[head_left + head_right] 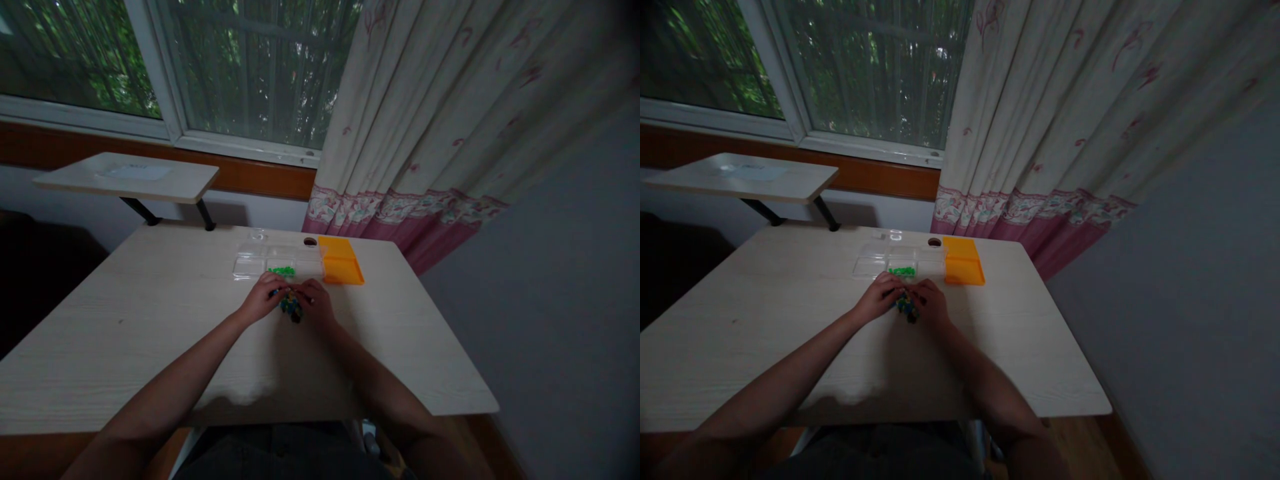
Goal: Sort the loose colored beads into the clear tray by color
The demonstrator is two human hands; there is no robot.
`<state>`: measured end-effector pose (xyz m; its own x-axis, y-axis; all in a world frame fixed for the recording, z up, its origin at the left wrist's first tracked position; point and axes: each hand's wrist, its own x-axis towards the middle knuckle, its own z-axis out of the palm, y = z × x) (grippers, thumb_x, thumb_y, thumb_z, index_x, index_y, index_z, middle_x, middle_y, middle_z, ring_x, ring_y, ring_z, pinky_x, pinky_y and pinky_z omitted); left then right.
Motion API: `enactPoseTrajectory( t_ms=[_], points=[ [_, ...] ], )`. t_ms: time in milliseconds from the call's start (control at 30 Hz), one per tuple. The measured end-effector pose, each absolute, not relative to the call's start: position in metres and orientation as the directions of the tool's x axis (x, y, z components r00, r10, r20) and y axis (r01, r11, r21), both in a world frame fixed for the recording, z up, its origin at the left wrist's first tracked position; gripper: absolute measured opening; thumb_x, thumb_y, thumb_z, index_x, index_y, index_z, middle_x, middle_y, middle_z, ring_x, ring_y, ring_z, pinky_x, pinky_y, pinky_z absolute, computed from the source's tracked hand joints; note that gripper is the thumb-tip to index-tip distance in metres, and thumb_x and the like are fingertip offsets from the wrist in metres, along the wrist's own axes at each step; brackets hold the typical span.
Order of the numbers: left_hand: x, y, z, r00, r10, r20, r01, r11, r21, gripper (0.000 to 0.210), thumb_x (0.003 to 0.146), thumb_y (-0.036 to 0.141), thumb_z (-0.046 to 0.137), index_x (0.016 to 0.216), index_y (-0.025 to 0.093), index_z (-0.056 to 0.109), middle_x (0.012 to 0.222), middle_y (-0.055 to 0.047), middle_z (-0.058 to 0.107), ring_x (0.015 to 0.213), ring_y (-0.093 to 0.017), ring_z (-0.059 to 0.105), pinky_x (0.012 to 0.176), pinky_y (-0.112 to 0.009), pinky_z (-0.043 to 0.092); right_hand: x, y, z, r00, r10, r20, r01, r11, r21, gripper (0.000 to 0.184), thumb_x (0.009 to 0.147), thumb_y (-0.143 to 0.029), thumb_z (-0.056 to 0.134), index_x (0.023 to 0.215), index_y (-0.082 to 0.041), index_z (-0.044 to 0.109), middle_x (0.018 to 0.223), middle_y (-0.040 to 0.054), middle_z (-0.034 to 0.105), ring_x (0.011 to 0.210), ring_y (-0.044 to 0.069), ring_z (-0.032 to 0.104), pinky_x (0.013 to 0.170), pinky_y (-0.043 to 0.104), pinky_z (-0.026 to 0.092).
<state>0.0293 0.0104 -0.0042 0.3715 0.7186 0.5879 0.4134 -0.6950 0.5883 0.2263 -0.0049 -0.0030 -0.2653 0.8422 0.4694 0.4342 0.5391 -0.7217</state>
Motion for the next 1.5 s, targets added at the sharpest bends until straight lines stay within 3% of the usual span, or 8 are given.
enactPoseTrajectory(
  t_ms=[233,367,467,667,800,967,1233,1500],
  points=[
    [0.022,0.013,-0.004,0.301,0.741,0.601,0.436,-0.667,0.604,0.019,0.092,0.035,0.056,0.096,0.022,0.070,0.092,-0.005,0.065,0.093,-0.019,0.056,0.086,-0.037,0.045,0.225,-0.006,0.000,-0.328,0.834,0.443,0.482,0.551,-0.681,0.033,0.090,-0.023,0.055,0.121,-0.025,0.066,0.089,0.0023,0.060,0.068,0.010,0.055,0.066,0.022,0.047],
    [0.013,0.019,-0.003,0.202,0.775,0.598,0.565,-0.591,0.575,0.020,0.092,0.035,0.056,0.097,0.024,0.072,0.092,-0.005,0.065,0.095,-0.021,0.055,0.088,-0.038,0.044,0.232,-0.001,0.002,-0.347,0.843,0.410,0.545,0.537,-0.643,0.022,0.090,-0.023,0.057,0.105,-0.023,0.073,0.087,0.0025,0.063,0.067,0.010,0.055,0.065,0.022,0.046],
    [0.008,0.025,-0.004,0.107,0.786,0.608,0.663,-0.512,0.546,0.021,0.092,0.035,0.056,0.095,0.023,0.073,0.090,-0.005,0.065,0.095,-0.022,0.053,0.088,-0.039,0.043,0.241,0.005,0.002,-0.422,0.836,0.351,0.621,0.548,-0.560,0.015,0.088,-0.025,0.061,0.094,-0.022,0.075,0.086,0.0032,0.064,0.071,0.012,0.057,0.066,0.022,0.046],
    [0.001,0.035,-0.009,-0.017,0.793,0.609,0.777,-0.373,0.507,0.025,0.091,0.035,0.055,0.094,0.021,0.075,0.090,-0.007,0.063,0.094,-0.024,0.051,0.088,-0.039,0.042,0.247,0.011,0.002,-0.619,0.740,0.265,0.670,0.673,-0.314,0.015,0.088,-0.028,0.063,0.097,-0.023,0.075,0.090,0.0053,0.067,0.090,0.017,0.059,0.083,0.028,0.044],
    [0.001,0.036,-0.011,-0.028,0.797,0.603,0.803,-0.342,0.488,0.025,0.090,0.036,0.056,0.095,0.022,0.076,0.092,-0.007,0.062,0.096,-0.024,0.051,0.090,-0.040,0.041,0.235,0.003,0.005,-0.630,0.737,0.245,0.691,0.676,-0.256,0.020,0.090,-0.031,0.061,0.104,-0.023,0.073,0.094,0.0055,0.067,0.091,0.018,0.056,0.085,0.029,0.042],
    [0.004,0.034,-0.012,-0.014,0.806,0.592,0.815,-0.334,0.473,0.023,0.090,0.036,0.057,0.100,0.027,0.076,0.098,-0.007,0.060,0.100,-0.025,0.049,0.093,-0.042,0.040,0.221,-0.007,0.009,-0.582,0.772,0.254,0.751,0.630,-0.195,0.016,0.090,-0.030,0.062,0.098,-0.023,0.074,0.094,0.0068,0.066,0.093,0.020,0.053,0.083,0.031,0.039],
    [0.006,0.032,-0.013,-0.019,0.803,0.596,0.829,-0.321,0.458,0.022,0.088,0.035,0.059,0.099,0.028,0.077,0.108,-0.010,0.057,0.104,-0.029,0.045,0.094,-0.047,0.039,0.222,-0.004,0.002,-0.542,0.779,0.316,0.736,0.621,-0.270,0.014,0.089,-0.027,0.062,0.094,-0.024,0.075,0.091,0.0068,0.067,0.088,0.020,0.055,0.080,0.032,0.041],
    [0.005,0.033,-0.013,-0.005,0.804,0.594,0.834,-0.325,0.446,0.024,0.088,0.031,0.058,0.105,0.029,0.075,0.112,-0.009,0.057,0.107,-0.029,0.046,0.094,-0.047,0.039,0.232,0.006,-0.003,-0.258,0.909,0.327,0.597,0.416,-0.686,0.019,0.089,-0.030,0.059,0.091,-0.021,0.075,0.081,0.0034,0.065,0.075,0.014,0.057,0.071,0.026,0.045]
  ],
)
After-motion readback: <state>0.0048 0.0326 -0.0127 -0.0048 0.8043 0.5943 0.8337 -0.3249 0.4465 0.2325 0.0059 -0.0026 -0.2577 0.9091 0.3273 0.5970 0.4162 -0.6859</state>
